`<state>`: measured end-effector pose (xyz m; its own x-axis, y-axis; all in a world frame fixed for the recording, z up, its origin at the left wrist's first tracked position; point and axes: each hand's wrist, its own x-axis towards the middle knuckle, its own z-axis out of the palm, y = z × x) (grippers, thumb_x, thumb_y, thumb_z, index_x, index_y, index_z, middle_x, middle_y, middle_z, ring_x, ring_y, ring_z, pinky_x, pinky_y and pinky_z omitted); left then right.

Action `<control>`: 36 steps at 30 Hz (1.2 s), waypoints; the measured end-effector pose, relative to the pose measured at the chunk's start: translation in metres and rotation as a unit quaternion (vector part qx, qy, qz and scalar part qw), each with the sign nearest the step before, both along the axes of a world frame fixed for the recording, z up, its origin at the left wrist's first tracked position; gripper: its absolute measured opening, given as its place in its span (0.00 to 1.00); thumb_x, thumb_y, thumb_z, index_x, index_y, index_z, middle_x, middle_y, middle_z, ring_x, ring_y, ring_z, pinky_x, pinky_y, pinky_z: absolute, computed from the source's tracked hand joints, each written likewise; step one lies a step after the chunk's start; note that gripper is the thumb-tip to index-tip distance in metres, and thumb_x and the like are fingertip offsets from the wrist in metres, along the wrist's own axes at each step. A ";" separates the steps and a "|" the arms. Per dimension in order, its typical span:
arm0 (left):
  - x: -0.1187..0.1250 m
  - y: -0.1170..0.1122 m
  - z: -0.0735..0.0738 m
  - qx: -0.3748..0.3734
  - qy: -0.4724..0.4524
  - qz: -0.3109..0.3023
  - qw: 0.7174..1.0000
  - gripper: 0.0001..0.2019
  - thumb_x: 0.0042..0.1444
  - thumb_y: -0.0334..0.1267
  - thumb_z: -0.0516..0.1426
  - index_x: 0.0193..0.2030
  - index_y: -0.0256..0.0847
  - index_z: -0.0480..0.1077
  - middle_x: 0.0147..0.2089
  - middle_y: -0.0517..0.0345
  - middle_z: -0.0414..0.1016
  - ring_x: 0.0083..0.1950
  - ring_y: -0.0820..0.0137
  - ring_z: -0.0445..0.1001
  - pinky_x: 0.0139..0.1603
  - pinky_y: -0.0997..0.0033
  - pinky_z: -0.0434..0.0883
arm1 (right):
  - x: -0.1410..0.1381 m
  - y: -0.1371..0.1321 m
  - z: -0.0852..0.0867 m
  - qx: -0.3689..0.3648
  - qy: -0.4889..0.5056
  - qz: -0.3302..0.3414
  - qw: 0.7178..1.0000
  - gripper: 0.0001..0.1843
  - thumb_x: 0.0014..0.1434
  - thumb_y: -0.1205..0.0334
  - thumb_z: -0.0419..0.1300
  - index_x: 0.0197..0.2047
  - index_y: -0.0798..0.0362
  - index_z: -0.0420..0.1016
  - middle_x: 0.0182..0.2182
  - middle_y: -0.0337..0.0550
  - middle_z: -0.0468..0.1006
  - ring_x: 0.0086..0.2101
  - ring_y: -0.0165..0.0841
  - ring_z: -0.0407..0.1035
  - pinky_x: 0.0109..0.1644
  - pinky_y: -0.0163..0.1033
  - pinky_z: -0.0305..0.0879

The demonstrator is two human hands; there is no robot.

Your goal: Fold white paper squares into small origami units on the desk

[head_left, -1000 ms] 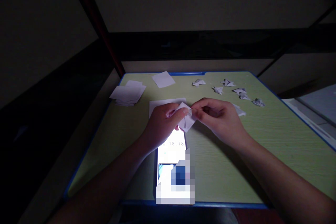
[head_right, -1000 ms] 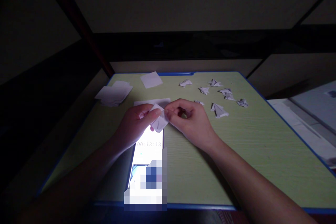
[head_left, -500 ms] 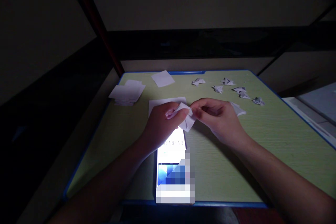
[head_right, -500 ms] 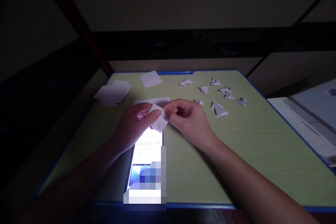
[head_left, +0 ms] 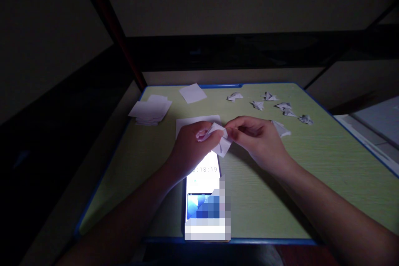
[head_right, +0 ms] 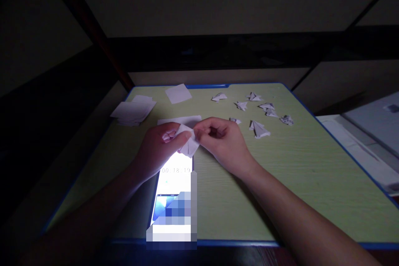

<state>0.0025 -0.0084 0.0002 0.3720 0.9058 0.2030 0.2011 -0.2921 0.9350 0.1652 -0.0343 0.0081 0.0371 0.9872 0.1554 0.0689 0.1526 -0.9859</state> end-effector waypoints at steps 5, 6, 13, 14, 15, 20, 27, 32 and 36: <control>0.000 0.000 -0.001 -0.001 -0.013 0.019 1.000 0.12 0.53 0.38 0.57 0.21 0.38 0.63 0.20 0.64 0.63 0.24 0.77 0.62 0.23 0.76 0.59 | 0.002 -0.001 0.001 0.002 -0.036 0.004 0.999 0.06 0.50 0.61 0.64 0.28 0.55 0.79 0.24 0.40 0.76 0.25 0.27 0.66 0.28 0.35 0.61; 0.000 0.000 -0.001 0.003 -0.011 0.022 1.000 0.12 0.53 0.37 0.57 0.21 0.38 0.63 0.20 0.64 0.63 0.24 0.77 0.62 0.23 0.76 0.59 | 0.002 -0.001 0.001 0.002 -0.040 0.007 0.999 0.06 0.50 0.61 0.65 0.28 0.55 0.79 0.24 0.40 0.76 0.25 0.27 0.66 0.28 0.35 0.61; 0.000 -0.001 0.005 0.000 -0.013 -0.003 1.000 0.13 0.55 0.38 0.54 0.21 0.38 0.66 0.19 0.63 0.66 0.22 0.77 0.65 0.21 0.77 0.61 | 0.004 0.002 -0.006 -0.026 -0.002 0.014 1.000 0.06 0.50 0.61 0.66 0.27 0.54 0.78 0.21 0.37 0.72 0.23 0.26 0.62 0.27 0.34 0.58; 0.000 -0.001 0.006 -0.007 -0.026 -0.011 1.000 0.13 0.55 0.38 0.53 0.22 0.38 0.67 0.19 0.63 0.66 0.21 0.77 0.65 0.21 0.77 0.62 | 0.004 0.003 -0.007 -0.026 0.008 0.011 1.000 0.06 0.50 0.61 0.66 0.26 0.54 0.77 0.21 0.36 0.71 0.23 0.25 0.62 0.27 0.34 0.57; 0.001 -0.002 0.008 -0.014 -0.037 -0.017 0.999 0.12 0.55 0.37 0.52 0.22 0.38 0.67 0.19 0.63 0.67 0.21 0.78 0.65 0.21 0.78 0.63 | 0.005 0.004 -0.009 -0.024 0.015 0.008 1.000 0.06 0.50 0.61 0.66 0.26 0.54 0.77 0.20 0.36 0.71 0.23 0.25 0.62 0.27 0.34 0.57; 0.001 -0.001 0.006 -0.009 -0.017 -0.012 1.000 0.09 0.53 0.36 0.54 0.24 0.37 0.67 0.20 0.61 0.70 0.22 0.76 0.69 0.21 0.78 0.65 | 0.005 0.004 -0.009 -0.016 0.010 -0.003 1.000 0.07 0.51 0.60 0.65 0.26 0.54 0.76 0.19 0.34 0.68 0.22 0.25 0.60 0.27 0.34 0.55; 0.001 0.000 0.001 0.013 -0.009 0.002 1.000 0.09 0.52 0.33 0.55 0.22 0.37 0.66 0.20 0.62 0.68 0.22 0.77 0.68 0.20 0.80 0.64 | -0.001 -0.002 -0.001 -0.004 -0.031 0.009 0.999 0.06 0.50 0.61 0.66 0.27 0.55 0.75 0.22 0.37 0.72 0.24 0.27 0.64 0.27 0.35 0.57; 0.004 -0.002 0.000 0.007 -0.027 -0.010 1.000 0.08 0.53 0.33 0.56 0.24 0.37 0.67 0.20 0.63 0.68 0.22 0.77 0.69 0.20 0.81 0.66 | 0.002 0.000 -0.007 -0.002 -0.006 0.026 1.000 0.06 0.52 0.61 0.65 0.27 0.53 0.75 0.21 0.36 0.72 0.23 0.27 0.63 0.27 0.36 0.55; 0.003 -0.001 0.000 0.016 -0.062 -0.014 0.998 0.05 0.53 0.34 0.56 0.28 0.37 0.69 0.24 0.61 0.72 0.25 0.77 0.72 0.22 0.81 0.69 | 0.004 0.001 -0.011 0.001 0.033 0.024 0.999 0.06 0.53 0.63 0.65 0.26 0.52 0.74 0.20 0.35 0.71 0.23 0.26 0.61 0.27 0.36 0.54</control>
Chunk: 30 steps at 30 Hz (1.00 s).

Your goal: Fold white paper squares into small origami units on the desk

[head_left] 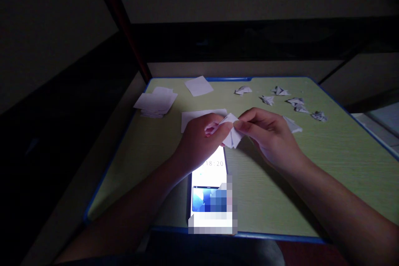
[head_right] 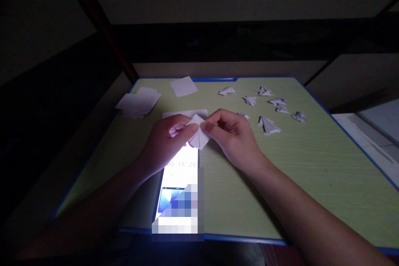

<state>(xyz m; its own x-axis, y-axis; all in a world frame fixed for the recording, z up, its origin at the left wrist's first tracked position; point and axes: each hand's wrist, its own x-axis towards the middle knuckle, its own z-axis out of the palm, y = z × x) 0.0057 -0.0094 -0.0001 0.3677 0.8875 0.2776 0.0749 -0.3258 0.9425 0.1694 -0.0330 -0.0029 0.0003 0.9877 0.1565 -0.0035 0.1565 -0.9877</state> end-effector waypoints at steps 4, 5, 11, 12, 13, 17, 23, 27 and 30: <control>-0.004 0.002 0.007 -0.028 -0.037 0.016 0.999 0.02 0.51 0.33 0.58 0.30 0.37 0.69 0.27 0.59 0.74 0.26 0.76 0.72 0.22 0.81 0.71 | 0.001 -0.001 -0.001 0.009 0.009 -0.011 1.000 0.06 0.53 0.64 0.65 0.25 0.52 0.74 0.20 0.34 0.71 0.23 0.26 0.61 0.27 0.36 0.52; -0.005 0.002 0.008 -0.040 -0.033 0.014 0.999 0.02 0.51 0.33 0.57 0.29 0.37 0.69 0.26 0.60 0.74 0.25 0.76 0.72 0.22 0.80 0.71 | 0.001 -0.002 -0.001 0.008 0.010 -0.011 1.000 0.06 0.53 0.64 0.65 0.25 0.52 0.74 0.20 0.34 0.71 0.23 0.26 0.61 0.27 0.36 0.52; -0.005 0.001 0.009 -0.051 -0.005 0.000 0.999 0.06 0.50 0.34 0.57 0.25 0.37 0.67 0.22 0.62 0.71 0.22 0.77 0.72 0.22 0.80 0.71 | -0.002 -0.002 -0.002 -0.028 0.035 0.014 0.999 0.08 0.53 0.61 0.66 0.26 0.53 0.74 0.21 0.34 0.72 0.23 0.26 0.61 0.27 0.35 0.53; -0.005 0.001 0.008 -0.052 -0.005 0.007 0.999 0.06 0.49 0.34 0.57 0.24 0.37 0.67 0.22 0.62 0.71 0.22 0.77 0.71 0.22 0.80 0.70 | -0.001 -0.001 -0.002 -0.035 0.036 0.026 0.998 0.08 0.54 0.60 0.66 0.27 0.53 0.75 0.22 0.35 0.73 0.24 0.26 0.62 0.28 0.35 0.54; -0.005 0.002 0.008 -0.056 -0.005 0.014 0.998 0.05 0.49 0.34 0.57 0.24 0.37 0.67 0.22 0.62 0.71 0.22 0.77 0.71 0.21 0.80 0.70 | 0.000 0.000 -0.002 -0.037 0.036 0.037 0.998 0.09 0.55 0.58 0.65 0.27 0.53 0.75 0.22 0.35 0.73 0.24 0.26 0.62 0.28 0.35 0.55; -0.005 0.003 0.007 -0.064 -0.009 0.032 0.997 0.05 0.48 0.34 0.57 0.25 0.37 0.67 0.23 0.61 0.72 0.21 0.76 0.71 0.20 0.79 0.70 | 0.005 0.003 0.001 -0.022 0.033 0.052 0.998 0.12 0.59 0.55 0.62 0.28 0.52 0.77 0.24 0.37 0.72 0.27 0.27 0.64 0.31 0.35 0.58; -0.006 0.004 0.002 -0.035 0.009 0.016 0.999 0.05 0.50 0.35 0.57 0.26 0.37 0.68 0.23 0.60 0.73 0.22 0.76 0.72 0.20 0.78 0.71 | -0.002 0.000 0.005 -0.051 -0.015 0.038 0.998 0.10 0.52 0.56 0.66 0.30 0.54 0.75 0.25 0.38 0.75 0.26 0.28 0.66 0.29 0.35 0.60; -0.007 0.003 0.000 0.012 0.027 0.025 0.999 0.03 0.52 0.34 0.56 0.32 0.38 0.69 0.27 0.59 0.75 0.26 0.75 0.74 0.25 0.78 0.72 | -0.007 -0.001 0.003 -0.049 -0.034 0.016 0.998 0.12 0.51 0.56 0.66 0.25 0.54 0.71 0.20 0.36 0.70 0.22 0.26 0.62 0.26 0.34 0.56; -0.008 0.003 0.000 0.067 0.043 0.046 0.996 0.06 0.52 0.33 0.56 0.38 0.38 0.71 0.32 0.57 0.77 0.31 0.74 0.75 0.29 0.76 0.72 | -0.006 -0.001 0.003 -0.050 -0.033 0.016 0.998 0.13 0.51 0.56 0.65 0.24 0.54 0.69 0.19 0.35 0.69 0.22 0.26 0.61 0.25 0.34 0.55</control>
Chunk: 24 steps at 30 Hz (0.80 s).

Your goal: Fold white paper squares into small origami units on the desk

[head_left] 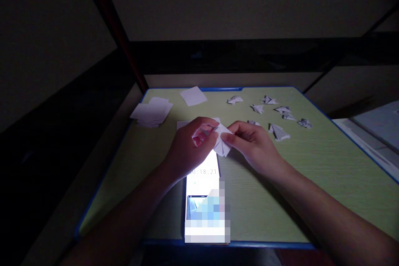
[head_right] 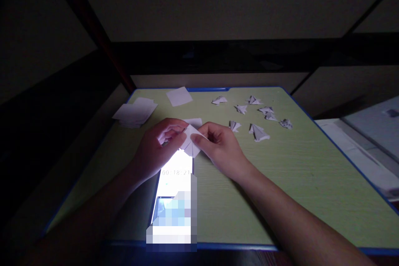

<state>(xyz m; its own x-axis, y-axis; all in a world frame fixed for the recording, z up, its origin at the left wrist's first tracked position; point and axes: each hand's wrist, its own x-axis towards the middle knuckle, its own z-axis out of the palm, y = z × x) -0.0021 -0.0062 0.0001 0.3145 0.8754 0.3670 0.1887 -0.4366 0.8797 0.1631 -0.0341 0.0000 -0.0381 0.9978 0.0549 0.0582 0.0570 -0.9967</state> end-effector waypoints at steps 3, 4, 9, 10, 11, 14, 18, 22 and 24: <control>0.001 0.001 -0.002 0.019 0.003 0.008 1.000 0.06 0.51 0.31 0.56 0.36 0.38 0.71 0.33 0.57 0.78 0.31 0.75 0.75 0.29 0.77 0.71 | -0.001 0.000 0.001 -0.011 0.004 0.014 1.000 0.12 0.50 0.56 0.65 0.25 0.54 0.69 0.20 0.35 0.69 0.22 0.26 0.61 0.25 0.33 0.54; 0.002 0.001 -0.004 0.018 -0.002 0.011 1.000 0.05 0.51 0.31 0.56 0.36 0.38 0.71 0.32 0.57 0.78 0.31 0.75 0.75 0.29 0.77 0.71 | -0.001 -0.001 0.002 -0.019 0.005 0.020 1.000 0.12 0.50 0.56 0.65 0.25 0.54 0.69 0.20 0.35 0.69 0.22 0.26 0.61 0.25 0.33 0.54; 0.005 0.002 -0.008 0.004 -0.019 0.017 1.000 0.05 0.50 0.30 0.57 0.35 0.39 0.69 0.31 0.58 0.76 0.32 0.74 0.75 0.32 0.75 0.72 | -0.005 -0.001 0.002 -0.033 0.007 0.025 0.999 0.12 0.48 0.56 0.67 0.27 0.55 0.71 0.22 0.37 0.72 0.23 0.27 0.62 0.26 0.34 0.56; 0.005 0.001 -0.008 0.003 -0.019 0.018 1.000 0.05 0.50 0.30 0.57 0.36 0.39 0.69 0.32 0.58 0.76 0.33 0.74 0.75 0.32 0.75 0.72 | -0.005 0.000 0.001 -0.030 0.007 0.019 0.999 0.12 0.48 0.56 0.67 0.27 0.55 0.72 0.22 0.37 0.72 0.23 0.27 0.62 0.26 0.34 0.56; 0.005 0.001 -0.008 0.000 -0.020 0.018 1.000 0.05 0.50 0.30 0.57 0.36 0.39 0.69 0.32 0.58 0.76 0.33 0.74 0.75 0.31 0.75 0.71 | -0.004 0.000 -0.001 -0.026 0.009 0.011 1.000 0.12 0.48 0.56 0.66 0.27 0.55 0.72 0.22 0.37 0.73 0.23 0.27 0.62 0.26 0.34 0.56; 0.004 0.000 -0.007 -0.016 -0.015 0.014 1.000 0.02 0.51 0.31 0.56 0.33 0.39 0.68 0.30 0.59 0.74 0.30 0.74 0.73 0.29 0.75 0.70 | -0.002 0.002 -0.006 -0.016 0.018 -0.009 1.000 0.11 0.50 0.56 0.66 0.29 0.55 0.73 0.23 0.38 0.74 0.23 0.27 0.64 0.27 0.34 0.57; 0.003 0.000 -0.007 -0.026 0.010 0.015 1.000 0.03 0.51 0.33 0.56 0.28 0.39 0.67 0.25 0.61 0.71 0.27 0.75 0.70 0.26 0.76 0.68 | 0.000 0.001 -0.006 -0.004 0.008 0.001 1.000 0.11 0.52 0.56 0.64 0.29 0.55 0.73 0.23 0.38 0.74 0.23 0.27 0.64 0.27 0.35 0.58; 0.003 0.002 -0.008 -0.009 0.030 0.033 0.999 0.03 0.51 0.34 0.55 0.28 0.38 0.68 0.25 0.61 0.71 0.26 0.75 0.69 0.26 0.76 0.67 | -0.002 -0.001 -0.002 0.015 -0.023 0.001 1.000 0.09 0.52 0.59 0.64 0.30 0.56 0.73 0.24 0.39 0.74 0.25 0.28 0.65 0.28 0.35 0.59; 0.003 0.001 -0.009 -0.001 0.036 0.034 0.999 0.03 0.51 0.34 0.55 0.29 0.38 0.69 0.25 0.60 0.72 0.26 0.75 0.69 0.26 0.76 0.67 | -0.003 0.000 -0.002 0.025 -0.035 -0.001 0.999 0.08 0.52 0.59 0.64 0.31 0.56 0.73 0.25 0.39 0.75 0.25 0.29 0.66 0.29 0.36 0.59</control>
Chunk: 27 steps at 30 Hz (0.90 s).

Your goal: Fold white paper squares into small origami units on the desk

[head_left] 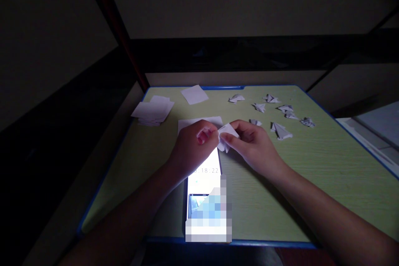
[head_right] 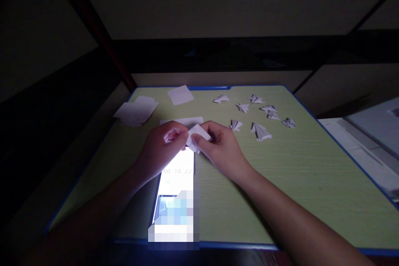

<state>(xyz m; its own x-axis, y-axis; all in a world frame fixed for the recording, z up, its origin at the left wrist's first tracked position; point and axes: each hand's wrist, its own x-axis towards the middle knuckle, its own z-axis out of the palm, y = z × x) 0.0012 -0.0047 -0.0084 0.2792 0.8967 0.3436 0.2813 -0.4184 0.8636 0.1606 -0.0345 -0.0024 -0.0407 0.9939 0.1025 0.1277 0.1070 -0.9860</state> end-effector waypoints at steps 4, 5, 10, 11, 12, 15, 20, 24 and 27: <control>0.000 -0.001 -0.001 0.022 0.009 0.003 1.000 0.03 0.51 0.34 0.55 0.29 0.38 0.69 0.25 0.60 0.72 0.25 0.76 0.68 0.25 0.76 0.66 | 0.000 0.001 -0.001 0.003 -0.008 0.000 1.000 0.08 0.51 0.59 0.64 0.30 0.55 0.73 0.24 0.39 0.74 0.25 0.29 0.65 0.28 0.36 0.59; -0.001 -0.001 -0.001 0.027 0.011 0.003 1.000 0.03 0.51 0.34 0.55 0.29 0.38 0.69 0.25 0.61 0.72 0.25 0.76 0.68 0.25 0.76 0.66 | 0.000 0.001 -0.001 0.004 -0.009 0.001 1.000 0.08 0.51 0.59 0.64 0.30 0.55 0.73 0.24 0.39 0.74 0.25 0.29 0.65 0.28 0.36 0.59; -0.001 0.000 -0.002 0.036 0.016 0.000 0.999 0.03 0.51 0.33 0.56 0.29 0.38 0.69 0.23 0.62 0.72 0.25 0.77 0.69 0.25 0.77 0.65 | 0.000 0.000 0.000 0.007 -0.009 0.002 1.000 0.09 0.51 0.58 0.65 0.28 0.55 0.73 0.23 0.39 0.74 0.24 0.28 0.65 0.28 0.36 0.59; -0.001 0.000 -0.002 0.037 0.019 0.001 0.999 0.03 0.51 0.33 0.56 0.29 0.38 0.69 0.23 0.62 0.72 0.24 0.77 0.69 0.25 0.77 0.65 | 0.000 0.000 0.000 0.007 -0.010 0.002 1.000 0.09 0.50 0.58 0.65 0.28 0.55 0.73 0.23 0.39 0.74 0.24 0.28 0.65 0.27 0.36 0.59; -0.001 0.000 -0.002 0.037 0.020 0.003 0.999 0.02 0.51 0.33 0.56 0.29 0.38 0.69 0.23 0.62 0.72 0.24 0.77 0.68 0.25 0.77 0.65 | 0.000 0.000 0.000 0.004 -0.010 0.002 1.000 0.09 0.50 0.58 0.65 0.28 0.55 0.74 0.23 0.39 0.74 0.24 0.28 0.65 0.27 0.36 0.59; 0.000 0.000 -0.002 0.032 0.020 0.005 0.999 0.02 0.51 0.33 0.56 0.30 0.38 0.70 0.24 0.62 0.72 0.24 0.77 0.69 0.25 0.77 0.66 | -0.001 0.001 -0.001 0.000 -0.016 0.004 1.000 0.09 0.51 0.58 0.65 0.28 0.55 0.73 0.23 0.39 0.74 0.24 0.28 0.65 0.27 0.36 0.59; 0.000 0.001 0.000 0.034 0.008 0.011 0.999 0.02 0.50 0.32 0.56 0.28 0.38 0.69 0.23 0.62 0.71 0.24 0.77 0.69 0.25 0.78 0.66 | 0.002 -0.002 0.002 0.085 -0.057 -0.046 0.994 0.08 0.52 0.62 0.65 0.35 0.54 0.72 0.29 0.40 0.74 0.28 0.30 0.66 0.31 0.38 0.62; -0.001 0.002 0.000 0.053 0.011 0.008 0.999 0.02 0.49 0.31 0.55 0.29 0.37 0.69 0.24 0.62 0.72 0.24 0.77 0.70 0.25 0.78 0.66 | 0.005 -0.004 0.006 0.182 -0.148 -0.087 0.968 0.05 0.53 0.65 0.63 0.35 0.52 0.71 0.33 0.40 0.73 0.32 0.32 0.66 0.36 0.40 0.63; -0.002 0.001 -0.002 0.057 0.020 0.004 0.998 0.02 0.50 0.31 0.56 0.29 0.38 0.69 0.24 0.62 0.73 0.25 0.77 0.71 0.26 0.78 0.67 | 0.004 -0.005 0.006 0.219 -0.203 -0.070 0.952 0.04 0.53 0.67 0.63 0.34 0.51 0.72 0.31 0.40 0.72 0.31 0.32 0.65 0.36 0.40 0.62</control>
